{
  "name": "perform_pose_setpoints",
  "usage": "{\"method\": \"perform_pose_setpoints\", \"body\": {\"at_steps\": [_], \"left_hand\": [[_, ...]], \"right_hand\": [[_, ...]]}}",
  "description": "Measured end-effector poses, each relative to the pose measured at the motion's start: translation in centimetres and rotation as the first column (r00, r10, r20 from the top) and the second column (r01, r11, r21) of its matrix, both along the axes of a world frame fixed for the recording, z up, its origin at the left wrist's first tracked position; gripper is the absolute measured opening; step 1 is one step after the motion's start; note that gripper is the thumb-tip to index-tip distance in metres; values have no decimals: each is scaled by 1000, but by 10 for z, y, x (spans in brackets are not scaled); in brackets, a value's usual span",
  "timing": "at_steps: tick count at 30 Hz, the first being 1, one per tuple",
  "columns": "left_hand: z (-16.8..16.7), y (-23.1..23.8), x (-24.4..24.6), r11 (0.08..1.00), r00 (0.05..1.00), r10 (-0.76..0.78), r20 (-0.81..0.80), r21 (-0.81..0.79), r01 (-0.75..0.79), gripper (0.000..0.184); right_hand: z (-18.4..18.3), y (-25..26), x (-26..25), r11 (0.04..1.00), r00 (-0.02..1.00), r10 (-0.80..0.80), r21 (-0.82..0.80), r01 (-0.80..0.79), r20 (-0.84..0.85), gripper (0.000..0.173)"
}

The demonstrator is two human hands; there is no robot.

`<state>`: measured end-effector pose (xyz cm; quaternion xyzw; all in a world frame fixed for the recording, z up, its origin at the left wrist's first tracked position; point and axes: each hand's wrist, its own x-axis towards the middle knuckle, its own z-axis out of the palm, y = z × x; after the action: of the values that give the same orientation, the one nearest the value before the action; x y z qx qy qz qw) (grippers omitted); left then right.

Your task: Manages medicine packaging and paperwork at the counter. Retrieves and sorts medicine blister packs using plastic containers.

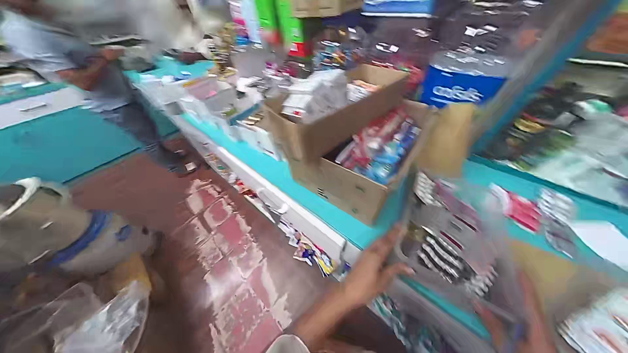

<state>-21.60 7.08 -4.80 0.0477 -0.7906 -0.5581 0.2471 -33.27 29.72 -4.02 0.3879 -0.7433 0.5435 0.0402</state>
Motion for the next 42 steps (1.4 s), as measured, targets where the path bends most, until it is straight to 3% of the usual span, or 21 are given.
{"method": "perform_pose_setpoints", "body": {"at_steps": [4,10,14,30,42], "left_hand": [[14,5,0,994,1000,17,-5,110,-16,58],[37,18,9,975,999,37,-3,220,-35,59],[43,27,17,960,998,55,8,274,-55,69],[61,17,23,949,998,-60,25,310,50,77],[65,13,22,962,997,-59,54,272,42,75]], "right_hand": [[26,-6,8,990,993,-120,-79,121,11,84],[50,-5,13,980,985,-110,-152,130,130,74],[56,-2,15,975,974,-108,-171,143,200,71],[66,-12,21,938,946,-155,-259,231,284,66],[65,-7,18,958,962,-85,-244,150,258,62]]}}
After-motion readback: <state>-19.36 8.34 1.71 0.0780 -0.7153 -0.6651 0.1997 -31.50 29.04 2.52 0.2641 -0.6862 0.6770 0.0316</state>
